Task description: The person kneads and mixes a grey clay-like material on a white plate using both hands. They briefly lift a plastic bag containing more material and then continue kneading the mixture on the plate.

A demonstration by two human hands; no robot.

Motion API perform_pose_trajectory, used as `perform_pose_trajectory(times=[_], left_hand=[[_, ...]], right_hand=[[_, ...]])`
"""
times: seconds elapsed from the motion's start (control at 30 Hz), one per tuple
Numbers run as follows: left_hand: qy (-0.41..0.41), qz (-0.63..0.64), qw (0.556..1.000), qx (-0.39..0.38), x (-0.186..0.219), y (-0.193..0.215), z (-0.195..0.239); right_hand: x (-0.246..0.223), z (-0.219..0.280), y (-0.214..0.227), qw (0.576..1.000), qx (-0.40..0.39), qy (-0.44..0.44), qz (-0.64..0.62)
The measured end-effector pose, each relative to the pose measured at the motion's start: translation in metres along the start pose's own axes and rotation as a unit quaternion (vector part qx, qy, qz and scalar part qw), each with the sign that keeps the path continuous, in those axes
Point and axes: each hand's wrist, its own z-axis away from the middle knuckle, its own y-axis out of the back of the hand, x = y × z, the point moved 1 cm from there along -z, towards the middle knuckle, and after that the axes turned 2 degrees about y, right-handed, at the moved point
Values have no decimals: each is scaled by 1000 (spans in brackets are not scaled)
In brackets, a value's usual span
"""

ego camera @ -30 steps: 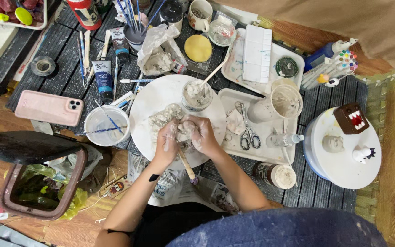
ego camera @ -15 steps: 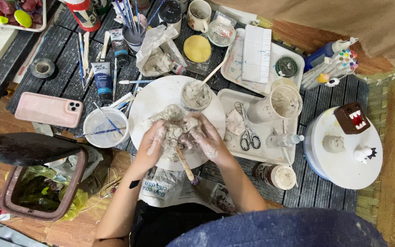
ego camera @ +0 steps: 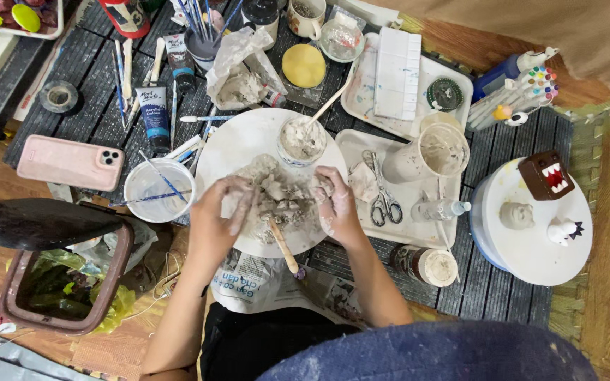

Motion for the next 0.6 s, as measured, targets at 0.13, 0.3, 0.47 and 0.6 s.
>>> perform_pose_trajectory(times=[0.13, 0.3, 0.47, 0.6], left_hand=[[-125, -86, 988, -3, 0, 1, -5], [-188, -161, 967, -61, 5, -22, -16], [-184, -257, 939, -137, -1, -41, -35], [-200, -321, 918, -115, 0, -51, -43]], right_hand=[[4, -1, 0, 999, -5, 9, 43], [9, -5, -10, 979, -35, 18, 199], [5, -4, -4, 986, 41, -57, 148], [-4, -6, 8, 981, 52, -21, 186]])
